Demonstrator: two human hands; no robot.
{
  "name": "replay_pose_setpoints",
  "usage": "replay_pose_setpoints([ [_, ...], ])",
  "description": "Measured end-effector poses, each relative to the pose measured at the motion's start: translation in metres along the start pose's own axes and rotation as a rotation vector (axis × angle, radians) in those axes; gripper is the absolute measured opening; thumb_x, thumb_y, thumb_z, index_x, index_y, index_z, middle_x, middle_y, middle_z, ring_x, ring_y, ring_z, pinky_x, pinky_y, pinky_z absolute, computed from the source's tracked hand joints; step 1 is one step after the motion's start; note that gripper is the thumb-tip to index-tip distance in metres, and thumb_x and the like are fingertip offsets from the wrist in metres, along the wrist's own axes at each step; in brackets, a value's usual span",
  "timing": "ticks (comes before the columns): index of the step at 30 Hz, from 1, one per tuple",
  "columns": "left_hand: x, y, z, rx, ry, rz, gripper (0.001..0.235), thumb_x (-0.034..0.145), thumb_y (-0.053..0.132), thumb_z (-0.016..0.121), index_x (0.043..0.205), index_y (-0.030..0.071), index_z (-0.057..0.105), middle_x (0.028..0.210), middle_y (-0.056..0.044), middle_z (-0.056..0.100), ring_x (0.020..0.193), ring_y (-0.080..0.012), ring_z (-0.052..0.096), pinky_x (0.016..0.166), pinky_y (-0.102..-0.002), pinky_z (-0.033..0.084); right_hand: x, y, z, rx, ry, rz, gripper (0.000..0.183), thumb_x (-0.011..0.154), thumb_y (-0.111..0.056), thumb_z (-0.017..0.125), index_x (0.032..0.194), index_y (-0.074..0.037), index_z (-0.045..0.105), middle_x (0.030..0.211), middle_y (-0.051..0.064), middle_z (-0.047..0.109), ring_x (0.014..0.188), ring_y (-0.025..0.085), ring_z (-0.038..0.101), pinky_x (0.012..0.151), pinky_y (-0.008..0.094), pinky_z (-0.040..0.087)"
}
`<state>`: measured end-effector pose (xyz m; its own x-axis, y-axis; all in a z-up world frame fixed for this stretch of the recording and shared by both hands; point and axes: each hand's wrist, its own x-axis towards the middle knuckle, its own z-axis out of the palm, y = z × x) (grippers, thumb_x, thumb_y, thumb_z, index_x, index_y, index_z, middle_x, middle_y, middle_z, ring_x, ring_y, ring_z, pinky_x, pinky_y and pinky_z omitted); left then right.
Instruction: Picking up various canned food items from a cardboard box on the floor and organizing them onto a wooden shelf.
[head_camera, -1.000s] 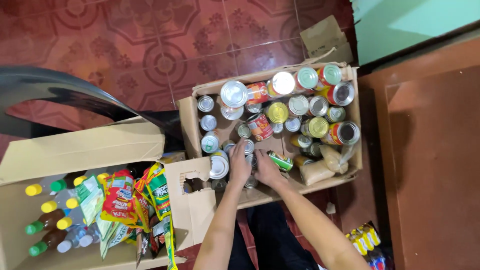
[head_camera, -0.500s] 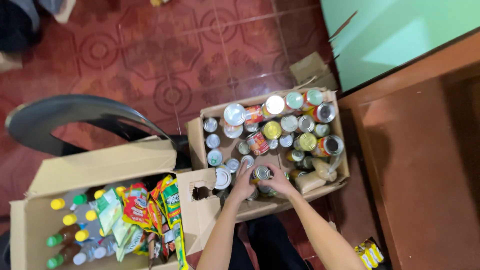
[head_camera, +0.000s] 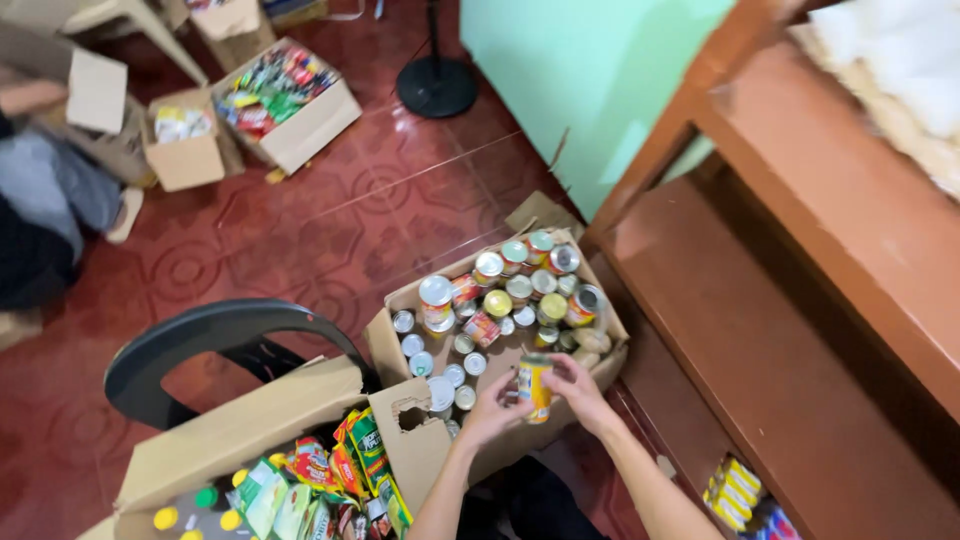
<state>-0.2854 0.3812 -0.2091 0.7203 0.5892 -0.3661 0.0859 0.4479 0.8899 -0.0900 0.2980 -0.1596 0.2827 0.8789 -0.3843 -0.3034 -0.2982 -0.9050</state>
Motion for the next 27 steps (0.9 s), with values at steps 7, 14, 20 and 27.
replay_pose_setpoints([
  [7,-0.024,0.113,0.063,0.028,-0.207,0.172,0.076,0.082,0.017,0.083,0.149,0.003,0.053,0.121,-0.005,0.072,0.099,-0.0144,0.066,0.088,-0.031,0.056,-0.081,-0.080,-0.008,0.288,0.178,-0.155,0.043,0.096,-0.019,0.064,0.135,-0.003,0.058,0.121,0.008,0.069,0.108,0.019,0.065,0.091,0.035,0.054],
  [14,-0.044,0.171,0.152,0.067,-0.404,0.372,0.073,0.081,0.016,0.083,0.147,0.005,0.055,0.121,-0.005,0.071,0.094,-0.0131,0.063,0.085,-0.031,0.055,-0.174,-0.128,-0.033,0.322,0.310,-0.442,0.040,0.098,-0.010,0.059,0.137,0.001,0.056,0.126,0.011,0.068,0.113,0.019,0.067,0.095,0.037,0.055],
  [20,-0.094,0.206,0.244,0.138,-0.386,0.463,0.071,0.075,0.016,0.087,0.137,0.008,0.055,0.107,-0.005,0.068,0.095,-0.0123,0.069,0.083,-0.028,0.058,-0.255,-0.133,-0.052,0.103,0.643,-0.480,0.035,0.103,-0.014,0.057,0.133,0.002,0.062,0.116,0.010,0.070,0.099,0.014,0.064,0.087,0.030,0.054],
  [27,-0.103,0.178,0.339,0.372,-0.479,0.640,0.080,0.065,0.021,0.095,0.133,0.007,0.055,0.101,-0.004,0.059,0.080,-0.0110,0.057,0.071,-0.026,0.053,-0.344,-0.130,-0.100,0.106,0.797,-0.462,0.036,0.103,-0.021,0.055,0.132,-0.001,0.062,0.109,0.007,0.071,0.094,0.012,0.065,0.080,0.029,0.056],
])
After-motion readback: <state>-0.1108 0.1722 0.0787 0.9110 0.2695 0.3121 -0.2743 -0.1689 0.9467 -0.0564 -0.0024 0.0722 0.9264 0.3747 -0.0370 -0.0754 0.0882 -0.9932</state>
